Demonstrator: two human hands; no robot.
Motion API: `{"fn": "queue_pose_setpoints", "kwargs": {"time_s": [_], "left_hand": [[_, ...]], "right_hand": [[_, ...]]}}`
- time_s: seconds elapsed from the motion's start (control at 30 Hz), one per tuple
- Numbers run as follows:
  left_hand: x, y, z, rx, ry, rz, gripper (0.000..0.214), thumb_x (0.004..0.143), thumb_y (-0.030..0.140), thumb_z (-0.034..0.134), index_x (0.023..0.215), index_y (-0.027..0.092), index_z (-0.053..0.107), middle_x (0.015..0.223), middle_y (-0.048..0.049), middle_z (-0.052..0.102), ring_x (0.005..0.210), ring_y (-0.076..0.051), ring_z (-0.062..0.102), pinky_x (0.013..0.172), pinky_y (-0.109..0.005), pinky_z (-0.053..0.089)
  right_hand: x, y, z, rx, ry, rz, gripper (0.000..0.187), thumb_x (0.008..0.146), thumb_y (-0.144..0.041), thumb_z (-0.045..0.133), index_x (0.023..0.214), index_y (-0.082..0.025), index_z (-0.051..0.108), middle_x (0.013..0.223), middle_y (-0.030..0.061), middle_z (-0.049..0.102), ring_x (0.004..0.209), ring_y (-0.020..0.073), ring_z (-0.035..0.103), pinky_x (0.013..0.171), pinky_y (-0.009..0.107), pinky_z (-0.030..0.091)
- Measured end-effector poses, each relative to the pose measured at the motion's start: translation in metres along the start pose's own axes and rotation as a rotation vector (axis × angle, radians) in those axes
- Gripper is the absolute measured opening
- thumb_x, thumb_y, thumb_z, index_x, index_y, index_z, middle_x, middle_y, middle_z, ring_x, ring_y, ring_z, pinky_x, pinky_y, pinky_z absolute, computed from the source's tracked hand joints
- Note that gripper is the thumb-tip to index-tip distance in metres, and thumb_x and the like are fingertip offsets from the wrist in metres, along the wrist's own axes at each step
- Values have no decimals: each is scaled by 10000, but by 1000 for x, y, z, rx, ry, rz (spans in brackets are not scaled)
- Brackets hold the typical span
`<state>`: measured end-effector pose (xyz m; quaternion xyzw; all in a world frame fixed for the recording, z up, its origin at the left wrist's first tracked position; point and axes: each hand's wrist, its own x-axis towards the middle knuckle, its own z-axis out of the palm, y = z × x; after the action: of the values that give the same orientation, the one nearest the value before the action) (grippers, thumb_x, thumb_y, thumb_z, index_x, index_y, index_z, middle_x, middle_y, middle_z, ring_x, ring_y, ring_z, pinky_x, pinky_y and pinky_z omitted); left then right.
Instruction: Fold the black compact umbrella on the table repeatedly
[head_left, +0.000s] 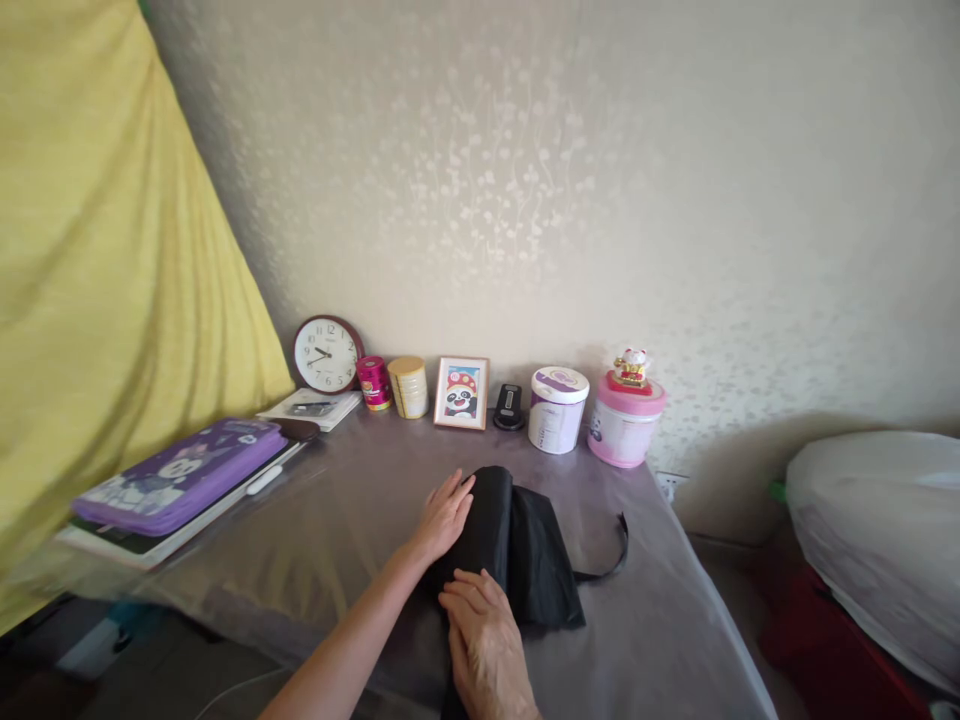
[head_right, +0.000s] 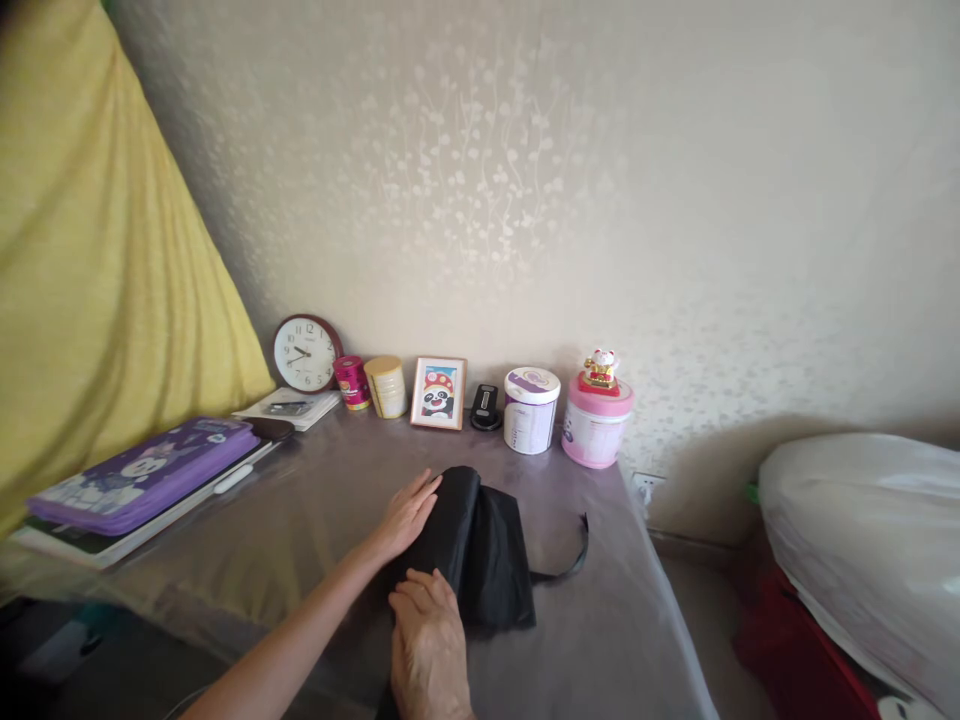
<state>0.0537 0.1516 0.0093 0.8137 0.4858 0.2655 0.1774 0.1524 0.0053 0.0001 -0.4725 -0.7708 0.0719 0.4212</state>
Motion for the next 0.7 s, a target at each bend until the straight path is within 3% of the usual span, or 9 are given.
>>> {"fn": "queue_pose_setpoints", "kwargs": {"time_s": [0.07, 0.13, 0.2, 0.3, 0.43, 0.6, 0.7], "left_hand": [[-1, 6, -4, -8, 35, -15, 449, 962, 317, 230, 1348, 169, 406, 1479, -115, 299, 1358, -240, 270, 1110, -493, 199], [-6, 21, -8, -38, 21, 29, 447, 967, 339, 222, 1340, 194, 420, 1479, -73, 312, 1363, -194, 261, 1133, -421, 185], [-13, 38, -9, -81, -60, 117, 428, 967, 396, 240, 1304, 265, 468, 1459, 2, 357, 1357, -152, 271, 1132, -361, 210], [-25, 54, -7, -127, -197, 193, 405, 965, 415, 256, 1248, 307, 526, 1420, 36, 417, 1353, -153, 282, 1130, -393, 208], [-32, 49, -6, -159, -264, 177, 417, 969, 402, 240, 1256, 290, 521, 1437, 30, 390, 1379, -174, 212, 1137, -444, 159], [-39, 36, -12, -200, -283, 144, 445, 971, 419, 207, 1309, 287, 464, 1486, 43, 296, 1394, -156, 148, 1139, -385, 186], [-45, 36, -8, -198, -269, 132, 437, 959, 418, 264, 1340, 276, 424, 1502, 30, 255, 1399, -176, 124, 1139, -400, 181]], "right_hand": [[1, -1, -1, 13, -6, 9, 462, 746, 15, 448, 1078, -244, 639, 1009, -3, 685, 1068, 175, 568, 1013, 380, 381], [3, -3, -2, 27, -17, 15, 455, 747, 9, 454, 1073, -245, 644, 1004, 0, 684, 1055, 177, 568, 1009, 382, 383], [4, -4, -3, 38, -28, 15, 443, 751, -2, 458, 1073, -240, 646, 1014, 11, 683, 1037, 181, 569, 990, 375, 402], [5, -5, -3, 41, -12, 1, 436, 744, -12, 455, 1074, -224, 647, 1052, 34, 676, 1038, 190, 556, 949, 356, 435], [4, -5, 0, 25, 23, -24, 425, 752, -11, 435, 1057, -218, 647, 1058, 37, 675, 1061, 188, 539, 971, 350, 415], [-5, -7, 9, 28, 11, -16, 271, 788, -76, 492, 927, -235, 663, 924, 10, 693, 981, 170, 577, 1017, 329, 368], [-11, -13, 3, 99, -17, -68, 206, 810, -125, 500, 865, -238, 664, 836, 0, 695, 918, 157, 607, 1023, 326, 360]]}}
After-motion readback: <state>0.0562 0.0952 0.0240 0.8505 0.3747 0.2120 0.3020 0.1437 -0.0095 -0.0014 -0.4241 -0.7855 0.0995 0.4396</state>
